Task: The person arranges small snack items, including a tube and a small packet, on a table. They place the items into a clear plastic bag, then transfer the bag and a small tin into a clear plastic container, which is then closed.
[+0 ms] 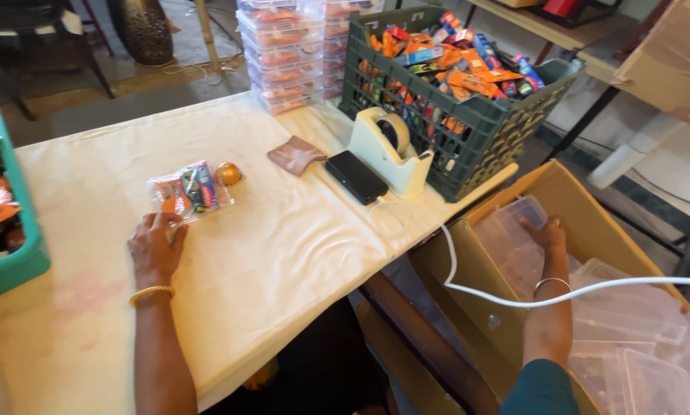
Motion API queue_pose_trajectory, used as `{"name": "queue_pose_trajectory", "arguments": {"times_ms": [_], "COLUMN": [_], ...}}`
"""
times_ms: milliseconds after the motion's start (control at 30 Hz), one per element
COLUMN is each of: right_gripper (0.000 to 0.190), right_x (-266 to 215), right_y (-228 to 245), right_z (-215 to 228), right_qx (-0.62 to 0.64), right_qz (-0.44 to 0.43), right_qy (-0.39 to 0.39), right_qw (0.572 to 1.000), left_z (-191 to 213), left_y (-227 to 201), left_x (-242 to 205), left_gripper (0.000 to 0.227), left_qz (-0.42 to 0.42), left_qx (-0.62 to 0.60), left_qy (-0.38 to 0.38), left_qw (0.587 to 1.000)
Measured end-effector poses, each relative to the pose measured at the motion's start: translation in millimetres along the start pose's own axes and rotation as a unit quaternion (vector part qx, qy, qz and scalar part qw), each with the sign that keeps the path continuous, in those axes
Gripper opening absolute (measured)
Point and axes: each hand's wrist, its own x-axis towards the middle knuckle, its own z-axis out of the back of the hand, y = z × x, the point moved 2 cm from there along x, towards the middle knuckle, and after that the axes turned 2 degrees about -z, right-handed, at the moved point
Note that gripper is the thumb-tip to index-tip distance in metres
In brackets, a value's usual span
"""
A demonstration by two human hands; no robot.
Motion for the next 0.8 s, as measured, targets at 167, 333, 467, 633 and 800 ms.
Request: {"name": "queue_pose_trajectory", "arguments": {"times_ms": [167, 333, 467, 633, 800], "right_gripper": [0.121, 0.138, 0.166, 0.125, 0.126], "right_x": [-54.3, -64.1, -62.7, -57.6, -60.2], "right_y": [51.1, 67.3, 87.2, 115.3, 126.9], "right_z": [3.4, 6.7, 5.8, 22.2, 42.6], "right_qx": [-0.098, -0.115, -0.221, -0.255, -0.264], "right_qz": [-0.090, -0.071, -0.023, 0.062, 0.108], "right_qy": [0.114, 0.149, 0.135, 0.135, 0.090], "right_qw": [0.985, 0.979, 0.966, 0.955, 0.954], "left_z": [0.5, -1.9, -2.8, 3.0, 45.6], "left_y": [-0.6, -0.7, -3.9, -13.4, -73.1], "left_x": [4.6, 6.1, 5.5, 8.7, 19.3], "left_gripper": [0.020, 0.021, 0.022, 0.025, 0.032], "left_qz": [-0.006, -0.001, 0.012, 0.012, -0.087], "left_qx": [0.004, 0.013, 0.011, 0.042, 0.026], "left_qy": [0.002, 0.005, 0.001, 0.007, -0.116], "left_qw": [1.000, 1.000, 1.000, 0.999, 0.989]}}
